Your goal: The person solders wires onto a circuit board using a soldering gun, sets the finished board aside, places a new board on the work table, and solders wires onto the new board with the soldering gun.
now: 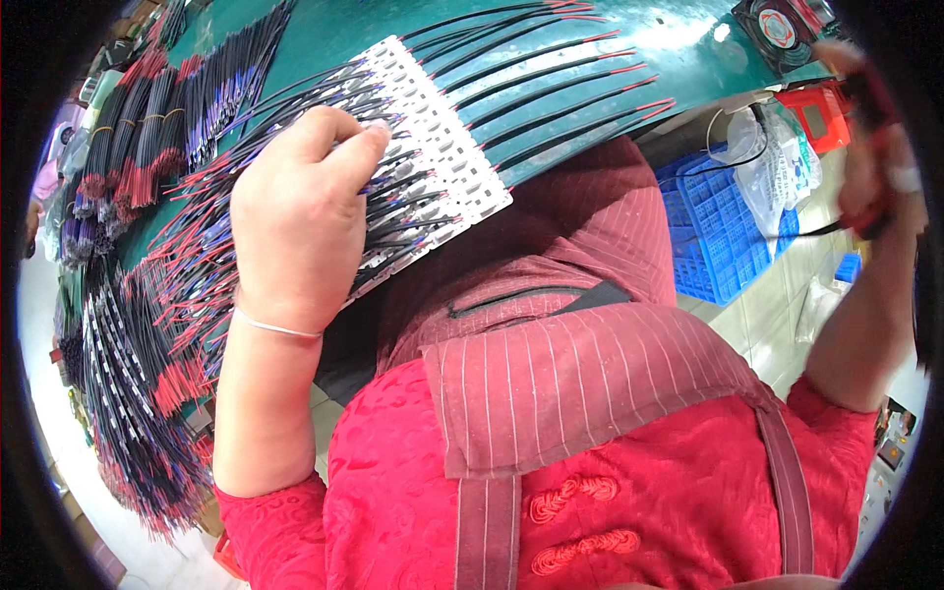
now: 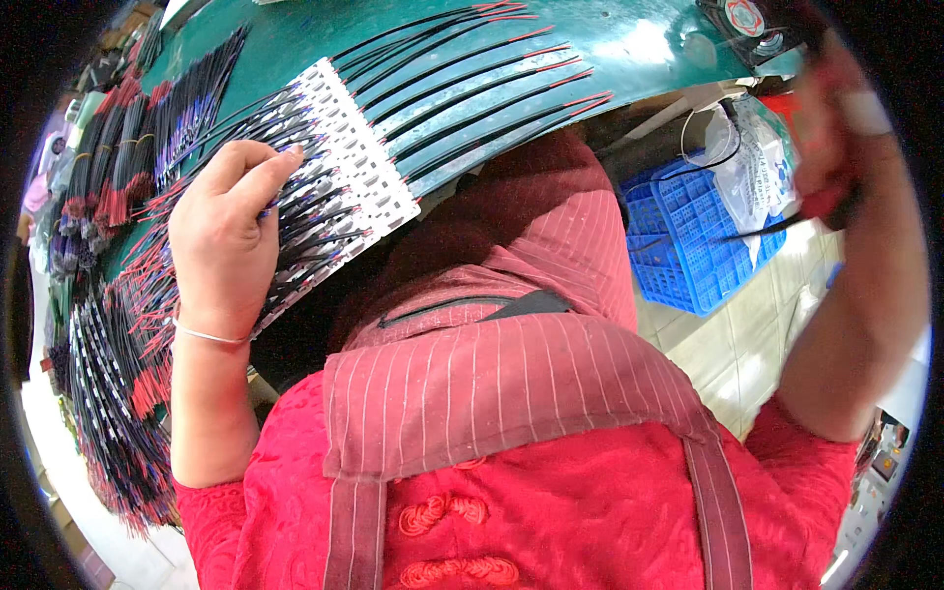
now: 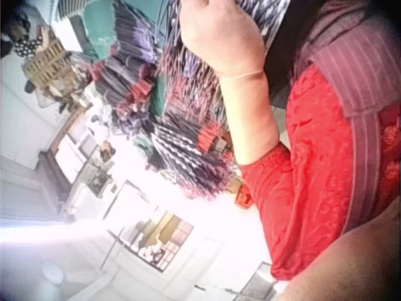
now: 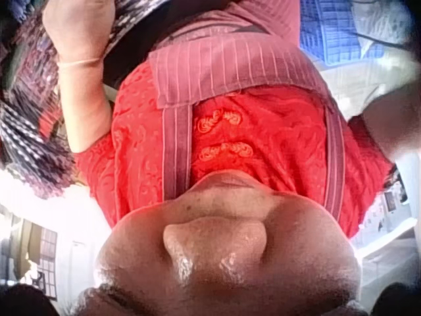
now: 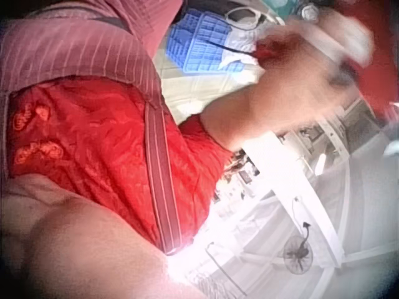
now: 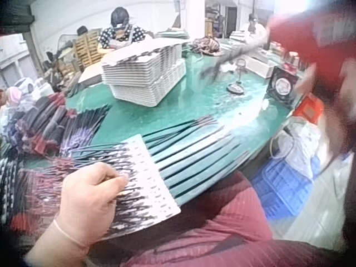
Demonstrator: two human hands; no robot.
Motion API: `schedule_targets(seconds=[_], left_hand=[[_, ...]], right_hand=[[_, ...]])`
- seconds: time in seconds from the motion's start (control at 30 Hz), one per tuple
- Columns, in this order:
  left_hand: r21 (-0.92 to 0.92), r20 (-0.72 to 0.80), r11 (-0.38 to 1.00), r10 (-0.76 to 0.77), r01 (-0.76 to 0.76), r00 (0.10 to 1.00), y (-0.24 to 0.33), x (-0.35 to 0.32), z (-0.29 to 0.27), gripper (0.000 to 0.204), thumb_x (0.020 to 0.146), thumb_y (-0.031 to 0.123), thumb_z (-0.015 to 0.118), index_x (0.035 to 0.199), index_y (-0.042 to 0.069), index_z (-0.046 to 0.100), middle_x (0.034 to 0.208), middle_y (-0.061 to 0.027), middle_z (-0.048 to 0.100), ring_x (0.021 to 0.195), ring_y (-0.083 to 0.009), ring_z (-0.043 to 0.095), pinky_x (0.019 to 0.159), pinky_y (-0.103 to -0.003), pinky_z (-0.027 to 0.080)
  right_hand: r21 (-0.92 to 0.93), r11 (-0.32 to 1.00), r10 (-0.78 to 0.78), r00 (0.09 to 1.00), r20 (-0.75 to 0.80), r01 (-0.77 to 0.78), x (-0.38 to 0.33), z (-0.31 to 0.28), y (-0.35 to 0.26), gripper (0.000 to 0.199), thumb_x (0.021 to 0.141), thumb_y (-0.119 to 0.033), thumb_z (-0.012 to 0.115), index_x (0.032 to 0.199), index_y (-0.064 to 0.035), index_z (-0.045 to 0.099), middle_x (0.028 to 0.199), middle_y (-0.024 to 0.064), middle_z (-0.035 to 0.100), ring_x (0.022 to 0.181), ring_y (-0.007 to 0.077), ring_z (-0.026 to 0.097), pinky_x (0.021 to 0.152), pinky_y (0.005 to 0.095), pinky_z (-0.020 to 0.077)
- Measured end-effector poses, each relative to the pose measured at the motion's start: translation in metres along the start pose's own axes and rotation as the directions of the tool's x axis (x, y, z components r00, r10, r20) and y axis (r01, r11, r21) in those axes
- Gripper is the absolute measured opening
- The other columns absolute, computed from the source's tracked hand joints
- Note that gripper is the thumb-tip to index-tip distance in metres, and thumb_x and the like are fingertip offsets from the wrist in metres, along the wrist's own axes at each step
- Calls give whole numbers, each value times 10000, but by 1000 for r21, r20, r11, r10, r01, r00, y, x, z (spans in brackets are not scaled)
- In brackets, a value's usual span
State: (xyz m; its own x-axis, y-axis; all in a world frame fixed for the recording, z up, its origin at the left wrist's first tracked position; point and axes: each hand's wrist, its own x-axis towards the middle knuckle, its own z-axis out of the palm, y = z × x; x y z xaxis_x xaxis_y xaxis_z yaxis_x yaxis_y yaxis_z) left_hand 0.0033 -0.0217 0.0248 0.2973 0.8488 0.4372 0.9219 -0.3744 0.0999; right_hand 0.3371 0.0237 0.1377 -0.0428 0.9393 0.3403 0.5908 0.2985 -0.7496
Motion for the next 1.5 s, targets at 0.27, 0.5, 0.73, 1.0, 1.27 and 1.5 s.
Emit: schedule_targets(seconds=[0.27,0.5,0.73,1.0,1.27,1.5], left_hand=[[0,-77,999,38,-38,996,1,1,19,260,654,-43,649,884,62,709,851,-58,583,787,-257,600,670,-357,505],[27,-45,998,53,-52,998,-1,-2,26,292,644,-37,651,906,80,706,841,-57,573,779,-252,596,663,-363,500],[32,10,999,37,-37,999,0,-2,24,386,619,-108,630,952,73,703,868,-80,578,792,-257,609,693,-358,502],[55,11,998,37,-37,999,0,-2,25,357,635,-90,646,942,82,706,865,-77,570,790,-256,608,683,-361,501],[55,11,998,32,-33,999,0,-3,25,347,633,-85,653,929,87,708,865,-74,569,785,-255,609,677,-360,501],[52,-3,998,39,-39,999,0,-1,27,334,636,-86,651,915,87,710,861,-72,572,784,-253,610,671,-358,502]], right_hand=[[630,682,94,900,427,-370,-72,90,52,239,930,-160,630,1128,-27,613,1075,119,669,559,59,522,497,201,417],[528,792,-54,826,560,-306,-78,95,62,271,976,-116,536,1206,25,507,1196,213,612,613,105,541,547,273,480],[620,707,-14,869,494,-340,-81,102,59,273,915,-69,646,1177,-6,601,1068,80,680,751,109,634,686,263,530],[538,802,-52,867,496,-260,-78,105,56,282,897,-55,667,1162,11,598,1032,101,691,862,141,678,785,286,540],[503,840,-92,860,503,-205,-81,107,59,269,882,-64,695,1122,13,599,942,78,676,842,135,675,775,281,539],[464,878,-335,843,420,118,-72,110,67,269,878,-54,691,1123,11,599,925,72,665,824,151,680,759,293,549]])
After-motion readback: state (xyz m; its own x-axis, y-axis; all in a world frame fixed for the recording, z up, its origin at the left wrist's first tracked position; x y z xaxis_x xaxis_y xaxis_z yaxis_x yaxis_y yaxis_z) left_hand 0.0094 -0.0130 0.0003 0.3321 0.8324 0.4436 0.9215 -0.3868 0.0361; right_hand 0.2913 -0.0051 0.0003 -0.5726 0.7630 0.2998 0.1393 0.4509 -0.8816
